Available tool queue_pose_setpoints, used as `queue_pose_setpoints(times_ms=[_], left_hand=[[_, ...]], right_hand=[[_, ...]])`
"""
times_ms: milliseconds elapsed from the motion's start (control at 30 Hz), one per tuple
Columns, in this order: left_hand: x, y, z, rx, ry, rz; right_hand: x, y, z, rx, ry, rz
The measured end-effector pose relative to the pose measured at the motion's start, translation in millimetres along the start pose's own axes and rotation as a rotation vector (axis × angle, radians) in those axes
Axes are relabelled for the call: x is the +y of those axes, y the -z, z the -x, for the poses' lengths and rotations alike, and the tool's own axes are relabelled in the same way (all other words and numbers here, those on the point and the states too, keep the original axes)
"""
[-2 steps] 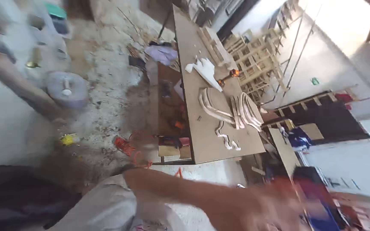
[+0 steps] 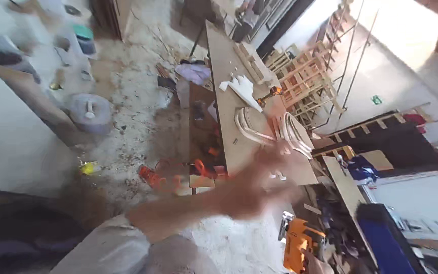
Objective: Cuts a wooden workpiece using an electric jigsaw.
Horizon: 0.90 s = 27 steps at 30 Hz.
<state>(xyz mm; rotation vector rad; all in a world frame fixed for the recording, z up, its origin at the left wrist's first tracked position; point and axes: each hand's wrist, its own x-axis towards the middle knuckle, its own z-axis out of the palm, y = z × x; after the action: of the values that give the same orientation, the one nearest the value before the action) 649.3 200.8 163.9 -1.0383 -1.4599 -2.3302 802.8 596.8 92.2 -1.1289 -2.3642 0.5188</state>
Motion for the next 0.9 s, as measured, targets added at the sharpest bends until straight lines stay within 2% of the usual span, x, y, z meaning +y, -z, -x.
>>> queue_pose_setpoints(times_ms=[33,67,100,133,167,233,333,433,533,667,733,800,900], left_hand=[[-3.4,15.9,1.1,0.238,-0.004,-0.105],[-7.8,29.4,2.4,0.459,-0.061,-0.184],[-11.8,38.7,5.2,0.618,-0.130,-0.247],[-17.5,41.8,10.9,0.704,-0.162,-0.309],[-25.5,38.3,16.3,0.721,-0.145,-0.370],[-51.8,18.5,19.5,0.591,-0.008,-0.467],[-123.9,-19.0,9.7,0.263,0.325,-0.503],[-218.4,-53.5,-18.4,0.085,0.659,-0.549],[-330.0,-83.1,-61.4,-0.011,0.852,-0.708],[-502.8,-127.3,-123.5,-0.095,0.896,-0.939],[-569.2,-152.1,-134.5,-0.130,0.910,-1.057],[-607.8,-193.6,-143.1,-0.168,0.894,-1.182],[-637.1,-277.1,-132.5,-0.227,0.828,-1.270]], right_hand=[[62.8,-22.0,-38.6,0.005,0.001,-0.120],[92.1,-37.5,-60.6,-0.017,-0.061,-0.181],[96.1,-44.2,-66.6,-0.056,-0.143,-0.211],[82.3,-40.9,-58.9,-0.100,-0.223,-0.240],[70.4,-37.6,-49.0,-0.120,-0.273,-0.282],[72.4,-43.1,-37.5,-0.136,-0.307,-0.387],[109.9,-56.6,-29.3,-0.187,-0.398,-0.522],[150.5,-64.3,-36.5,-0.226,-0.479,-0.588],[201.6,-62.2,-47.6,-0.258,-0.562,-0.542],[270.0,-46.5,-74.8,-0.232,-0.678,-0.373],[300.7,-29.6,-89.0,-0.199,-0.757,-0.302],[329.0,-14.7,-108.9,-0.151,-0.848,-0.250],[362.9,1.4,-135.9,-0.054,-0.972,-0.210]])
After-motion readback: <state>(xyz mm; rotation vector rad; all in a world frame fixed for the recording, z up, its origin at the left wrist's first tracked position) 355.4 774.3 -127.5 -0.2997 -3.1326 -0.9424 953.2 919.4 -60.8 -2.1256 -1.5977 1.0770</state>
